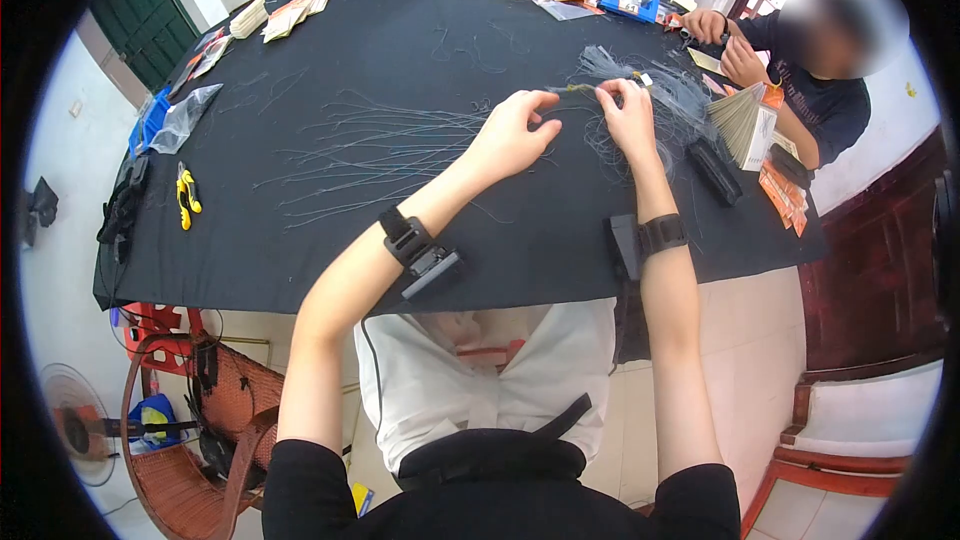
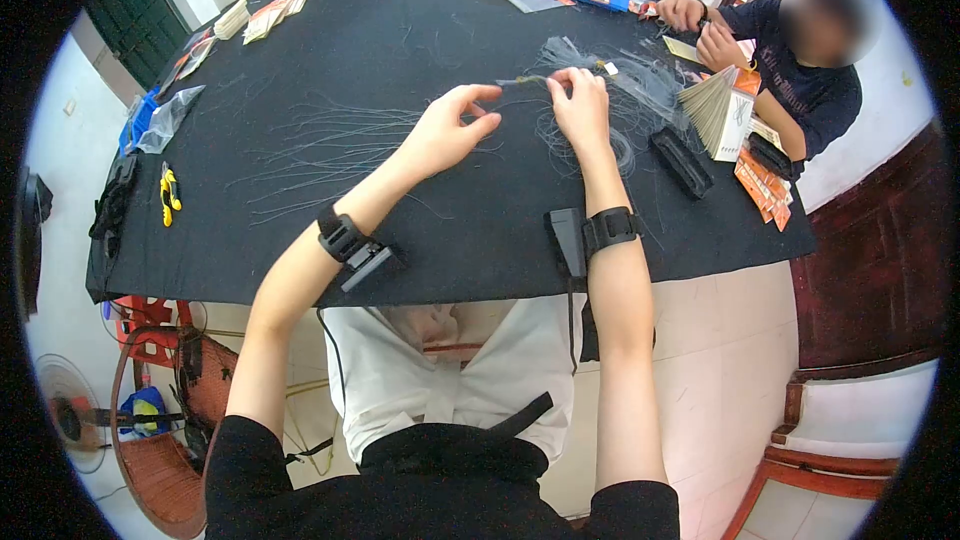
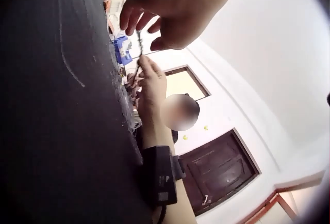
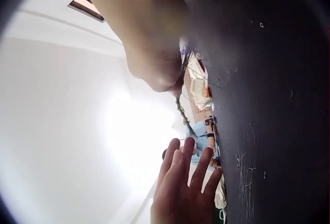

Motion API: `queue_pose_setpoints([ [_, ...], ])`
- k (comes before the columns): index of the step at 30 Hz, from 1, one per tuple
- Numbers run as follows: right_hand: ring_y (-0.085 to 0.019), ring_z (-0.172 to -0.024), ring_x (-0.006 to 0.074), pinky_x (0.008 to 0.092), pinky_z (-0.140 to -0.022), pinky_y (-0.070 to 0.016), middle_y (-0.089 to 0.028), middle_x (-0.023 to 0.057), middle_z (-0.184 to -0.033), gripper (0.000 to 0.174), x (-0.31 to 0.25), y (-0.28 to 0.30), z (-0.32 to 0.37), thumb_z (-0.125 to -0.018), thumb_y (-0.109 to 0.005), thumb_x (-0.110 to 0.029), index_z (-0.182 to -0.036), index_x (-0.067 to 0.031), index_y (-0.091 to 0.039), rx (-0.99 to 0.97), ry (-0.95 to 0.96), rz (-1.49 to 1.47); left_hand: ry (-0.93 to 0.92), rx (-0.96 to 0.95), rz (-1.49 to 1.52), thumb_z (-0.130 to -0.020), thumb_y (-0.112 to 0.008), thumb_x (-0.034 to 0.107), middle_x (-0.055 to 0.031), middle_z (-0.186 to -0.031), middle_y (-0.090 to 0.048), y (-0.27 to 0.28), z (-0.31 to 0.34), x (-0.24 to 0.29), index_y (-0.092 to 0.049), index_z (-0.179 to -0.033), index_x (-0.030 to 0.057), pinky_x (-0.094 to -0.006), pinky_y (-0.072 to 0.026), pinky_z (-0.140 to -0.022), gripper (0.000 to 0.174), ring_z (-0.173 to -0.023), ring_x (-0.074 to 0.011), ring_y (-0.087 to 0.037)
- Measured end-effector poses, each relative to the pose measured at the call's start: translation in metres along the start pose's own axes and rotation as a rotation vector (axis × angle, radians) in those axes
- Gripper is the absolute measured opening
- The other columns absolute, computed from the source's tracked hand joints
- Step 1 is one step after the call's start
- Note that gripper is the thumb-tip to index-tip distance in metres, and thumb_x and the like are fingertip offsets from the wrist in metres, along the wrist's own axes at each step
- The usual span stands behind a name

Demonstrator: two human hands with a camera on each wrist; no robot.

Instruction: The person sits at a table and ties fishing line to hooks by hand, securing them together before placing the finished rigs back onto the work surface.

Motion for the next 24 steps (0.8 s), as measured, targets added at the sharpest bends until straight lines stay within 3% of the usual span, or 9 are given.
queue_pose_setpoints([
  [1, -0.053, -0.083, 0.0269, 0.0371, -0.075, -0.0410, -0.061, 0.0106, -0.085, 0.014, -0.010, 0.002, -0.001, -0.078, -0.060, -0.017, -0.082, -0.0027, -0.062, 0.039, 0.064, -0.088, 0.011, 0.071, 0.044, -0.082, -0.059, 0.017, -0.0143, -0.114, -0.053, -0.002, -0.001, -0.003, -0.049, -0.121, 0.0053, -0.0288, -0.0473, -0.075, 0.042, -0.090, -0.0181, -0.059],
  [5, -0.051, -0.072, 0.0187, 0.0280, -0.064, -0.0413, -0.060, 0.0078, -0.079, 0.014, -0.044, 0.003, 0.002, -0.078, -0.062, -0.014, -0.085, -0.0027, -0.064, -0.108, 0.140, -0.314, -0.014, 0.269, 0.127, -0.081, -0.061, 0.017, -0.0147, -0.118, -0.051, -0.001, 0.001, -0.015, -0.041, -0.128, 0.0055, -0.0279, -0.0479, -0.072, 0.052, -0.085, -0.0158, -0.060],
  [8, -0.049, -0.068, 0.0159, 0.0265, -0.061, -0.0399, -0.059, 0.0065, -0.077, 0.014, -0.053, -0.002, 0.003, -0.079, -0.061, -0.014, -0.086, -0.0027, -0.064, -0.192, 0.189, -0.367, -0.005, 0.225, 0.158, -0.081, -0.062, 0.019, -0.0120, -0.104, -0.059, -0.004, 0.001, -0.029, -0.050, -0.121, 0.0030, -0.0255, -0.0476, -0.067, 0.044, -0.078, -0.0122, -0.059],
  [11, -0.050, -0.066, 0.0144, 0.0261, -0.061, -0.0398, -0.060, 0.0056, -0.077, 0.014, -0.048, -0.007, 0.005, -0.079, -0.061, -0.014, -0.087, -0.0028, -0.066, -0.220, 0.141, -0.431, 0.186, 0.076, 0.400, -0.083, -0.060, 0.019, -0.0077, -0.087, -0.064, -0.006, 0.003, -0.030, -0.059, -0.109, 0.0013, -0.0235, -0.0464, -0.062, 0.032, -0.070, -0.0096, -0.057],
  [14, -0.051, -0.068, 0.0144, 0.0254, -0.062, -0.0406, -0.061, 0.0064, -0.078, 0.015, -0.046, -0.008, 0.004, -0.080, -0.061, -0.014, -0.089, -0.0031, -0.066, -0.228, 0.127, -0.431, 0.177, 0.133, 0.355, -0.084, -0.058, 0.019, -0.0049, -0.077, -0.064, -0.002, 0.006, -0.025, -0.064, -0.100, 0.0008, -0.0227, -0.0454, -0.059, 0.025, -0.065, -0.0088, -0.056],
  [19, -0.055, -0.068, 0.0138, 0.0260, -0.062, -0.0425, -0.064, 0.0069, -0.081, 0.015, -0.041, -0.010, 0.004, -0.082, -0.059, -0.015, -0.089, -0.0029, -0.066, -0.228, 0.097, -0.446, 0.154, 0.146, 0.275, -0.083, -0.058, 0.019, -0.0060, -0.076, -0.064, -0.002, 0.009, -0.031, -0.064, -0.098, 0.0003, -0.0228, -0.0455, -0.059, 0.024, -0.065, -0.0093, -0.057],
  [24, -0.050, -0.064, 0.0107, 0.0243, -0.059, -0.0398, -0.061, 0.0045, -0.077, 0.018, -0.038, -0.016, 0.005, -0.080, -0.061, -0.019, -0.086, -0.0028, -0.065, -0.292, 0.080, -0.503, 0.166, 0.201, 0.290, -0.083, -0.058, 0.019, -0.0070, -0.074, -0.064, 0.000, 0.010, -0.034, -0.065, -0.096, -0.0012, -0.0234, -0.0457, -0.059, 0.025, -0.064, -0.0101, -0.057],
])
Point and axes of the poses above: each hand's wrist, its own z-axis away from the middle knuckle, its own y-axis out of the back of the hand, x = y × z, the point moved 4 cm from there along -z, towards the middle knuckle
